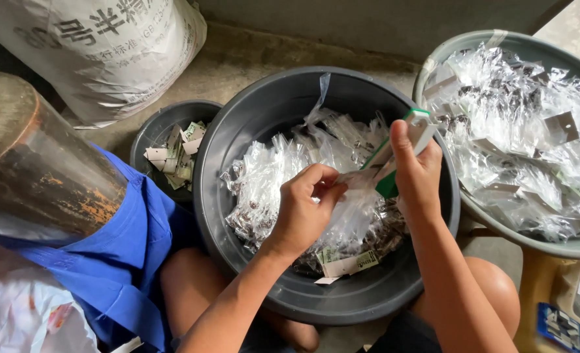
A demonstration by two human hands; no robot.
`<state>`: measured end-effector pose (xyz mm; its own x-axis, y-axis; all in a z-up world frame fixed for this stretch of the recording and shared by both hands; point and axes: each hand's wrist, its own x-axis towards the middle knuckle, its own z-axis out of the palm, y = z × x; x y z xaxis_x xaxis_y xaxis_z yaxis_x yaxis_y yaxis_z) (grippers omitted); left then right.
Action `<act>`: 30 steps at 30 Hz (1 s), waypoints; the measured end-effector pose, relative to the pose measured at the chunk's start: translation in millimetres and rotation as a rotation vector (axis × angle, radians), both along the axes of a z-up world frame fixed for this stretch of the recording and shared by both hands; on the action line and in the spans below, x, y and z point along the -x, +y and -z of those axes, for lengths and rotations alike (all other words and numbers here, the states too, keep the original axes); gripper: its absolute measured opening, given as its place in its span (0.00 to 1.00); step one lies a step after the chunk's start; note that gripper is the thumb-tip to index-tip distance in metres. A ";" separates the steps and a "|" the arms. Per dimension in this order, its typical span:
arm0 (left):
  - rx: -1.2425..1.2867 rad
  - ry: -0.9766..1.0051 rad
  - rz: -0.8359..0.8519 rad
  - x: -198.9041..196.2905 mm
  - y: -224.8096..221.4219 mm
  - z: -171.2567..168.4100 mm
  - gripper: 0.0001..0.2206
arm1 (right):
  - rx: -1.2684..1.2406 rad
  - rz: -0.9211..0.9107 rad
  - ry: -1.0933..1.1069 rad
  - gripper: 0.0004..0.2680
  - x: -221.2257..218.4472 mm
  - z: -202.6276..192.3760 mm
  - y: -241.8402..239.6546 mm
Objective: Attaching paper headers to small plastic bags containing metal components using a hand stapler.
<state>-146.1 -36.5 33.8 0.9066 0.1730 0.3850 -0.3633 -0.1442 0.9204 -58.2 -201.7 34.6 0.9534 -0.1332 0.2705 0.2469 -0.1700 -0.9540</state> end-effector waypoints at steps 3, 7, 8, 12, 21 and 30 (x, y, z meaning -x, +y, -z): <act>0.031 0.018 0.011 2.4 -1.8 -3.2 0.05 | -0.114 -0.033 -0.001 0.16 -5.0 14.3 -9.3; 0.017 0.036 0.067 3.8 -1.6 -8.0 0.05 | 0.054 0.052 -0.046 0.17 -3.6 13.8 -4.7; -0.008 0.041 0.070 3.2 -1.4 -7.0 0.06 | 0.051 0.063 -0.042 0.17 -4.8 13.0 -2.1; -0.174 0.016 0.031 4.3 -2.7 -0.5 0.19 | 0.024 0.086 -0.027 0.18 -3.0 12.9 4.2; -0.048 0.106 -0.060 -3.0 0.3 28.6 0.07 | -0.264 0.102 0.294 0.18 -3.3 13.8 -7.2; -0.073 0.139 -0.117 -2.7 -25.4 18.0 0.10 | -0.222 0.052 0.004 0.14 -12.1 41.6 -3.3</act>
<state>-143.3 -62.0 15.8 0.9271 0.2564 0.2732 -0.2106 -0.2465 0.9460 -46.1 -205.0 -7.0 0.9447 -0.2379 0.2258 0.2400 0.0322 -0.9702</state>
